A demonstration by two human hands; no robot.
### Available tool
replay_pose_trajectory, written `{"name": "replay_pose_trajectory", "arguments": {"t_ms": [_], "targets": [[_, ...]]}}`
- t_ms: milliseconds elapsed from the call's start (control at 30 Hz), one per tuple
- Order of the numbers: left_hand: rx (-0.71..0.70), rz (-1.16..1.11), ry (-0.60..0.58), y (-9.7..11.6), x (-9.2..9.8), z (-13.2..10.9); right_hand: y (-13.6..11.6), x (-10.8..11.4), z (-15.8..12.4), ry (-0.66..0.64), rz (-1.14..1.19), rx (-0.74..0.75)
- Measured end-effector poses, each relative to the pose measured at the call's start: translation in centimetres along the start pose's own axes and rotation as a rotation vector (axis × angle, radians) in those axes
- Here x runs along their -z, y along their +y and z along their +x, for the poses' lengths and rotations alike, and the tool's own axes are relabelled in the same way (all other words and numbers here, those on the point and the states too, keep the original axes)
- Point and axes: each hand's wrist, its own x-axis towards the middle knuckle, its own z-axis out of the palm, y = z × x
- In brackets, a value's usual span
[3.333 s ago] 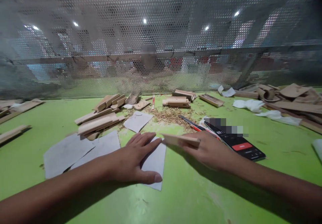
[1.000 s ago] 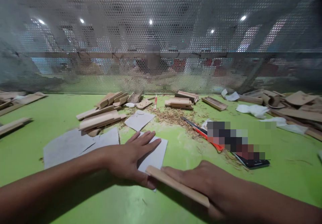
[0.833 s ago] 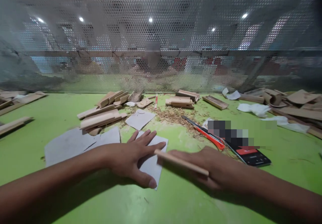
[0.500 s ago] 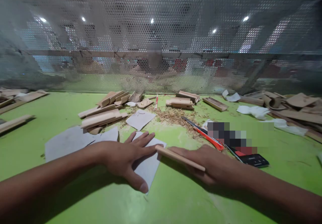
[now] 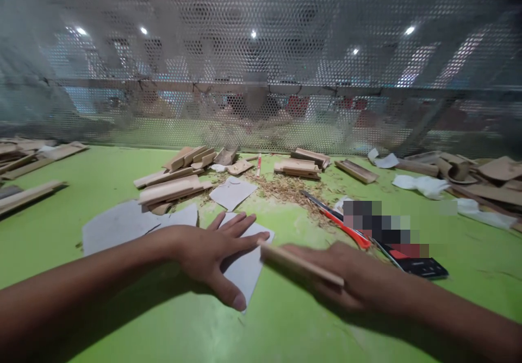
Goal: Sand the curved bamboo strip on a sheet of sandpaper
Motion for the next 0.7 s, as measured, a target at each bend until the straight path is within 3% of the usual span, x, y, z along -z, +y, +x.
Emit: {"name": "replay_pose_trajectory", "arguments": {"t_ms": [67,167,300,433,533,667,700], "targets": [[0.003,0.015,-0.007,0.1,0.1,0.0,0.1,-0.1,-0.1,0.013,-0.019,-0.029],[0.011,0.032,-0.037,0.3,0.2,0.0,0.3,-0.3,-0.1,-0.040,-0.011,0.059],[0.032,0.047,-0.034,0.4,0.3,0.0,0.4,0.0,0.1,0.061,-0.027,-0.031],[0.025,0.069,-0.082,0.5,0.4,0.1,0.5,0.0,0.1,-0.086,0.041,0.086],[0.049,0.076,-0.076,0.5,0.4,0.1,1.0,-0.3,0.1,0.074,-0.014,-0.020],[0.040,0.073,-0.066,0.5,0.4,0.2,1.1,-0.7,0.0,0.001,0.012,0.124],[0.045,0.071,-0.065,0.5,0.4,0.2,1.0,-0.6,0.0,0.027,0.003,0.080]]}}
